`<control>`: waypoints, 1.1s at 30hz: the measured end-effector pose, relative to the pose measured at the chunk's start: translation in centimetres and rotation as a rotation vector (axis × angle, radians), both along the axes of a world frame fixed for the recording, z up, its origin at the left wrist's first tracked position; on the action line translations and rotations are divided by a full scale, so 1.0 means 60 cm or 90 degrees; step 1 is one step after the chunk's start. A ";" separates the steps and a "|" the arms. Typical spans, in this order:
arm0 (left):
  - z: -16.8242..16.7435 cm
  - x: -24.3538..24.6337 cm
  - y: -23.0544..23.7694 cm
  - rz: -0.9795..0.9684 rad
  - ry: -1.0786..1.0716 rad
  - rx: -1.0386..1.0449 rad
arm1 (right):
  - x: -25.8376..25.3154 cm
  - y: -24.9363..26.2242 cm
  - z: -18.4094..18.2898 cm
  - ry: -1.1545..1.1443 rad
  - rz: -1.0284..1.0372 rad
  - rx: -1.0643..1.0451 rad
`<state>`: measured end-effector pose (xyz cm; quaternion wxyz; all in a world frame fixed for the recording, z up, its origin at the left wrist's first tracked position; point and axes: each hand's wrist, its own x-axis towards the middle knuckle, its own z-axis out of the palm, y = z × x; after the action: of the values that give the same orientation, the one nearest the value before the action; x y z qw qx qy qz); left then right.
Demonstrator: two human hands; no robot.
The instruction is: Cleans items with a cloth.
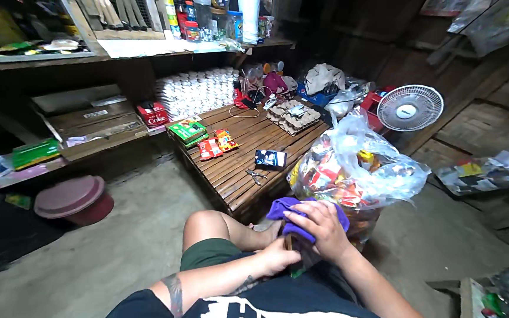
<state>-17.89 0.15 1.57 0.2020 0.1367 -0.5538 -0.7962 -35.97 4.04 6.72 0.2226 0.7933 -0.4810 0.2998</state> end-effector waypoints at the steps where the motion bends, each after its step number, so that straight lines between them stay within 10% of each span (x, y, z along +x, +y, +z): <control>1: -0.006 -0.003 -0.002 -0.009 0.029 0.017 | -0.013 -0.003 -0.002 -0.025 -0.022 -0.001; 10: -0.002 0.010 0.001 0.021 0.057 0.046 | -0.059 0.035 -0.059 -0.712 -0.023 0.237; 18: 0.002 0.008 0.009 0.056 0.074 0.031 | -0.087 0.086 -0.060 -0.844 -0.042 0.410; 33: -0.004 -0.002 -0.001 -0.086 0.142 -0.026 | -0.185 0.059 0.070 -0.246 0.082 0.367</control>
<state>-18.01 0.12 1.31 0.2111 0.0053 -0.5518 -0.8068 -47.08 7.60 10.95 -0.1251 0.7810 -0.5280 0.3094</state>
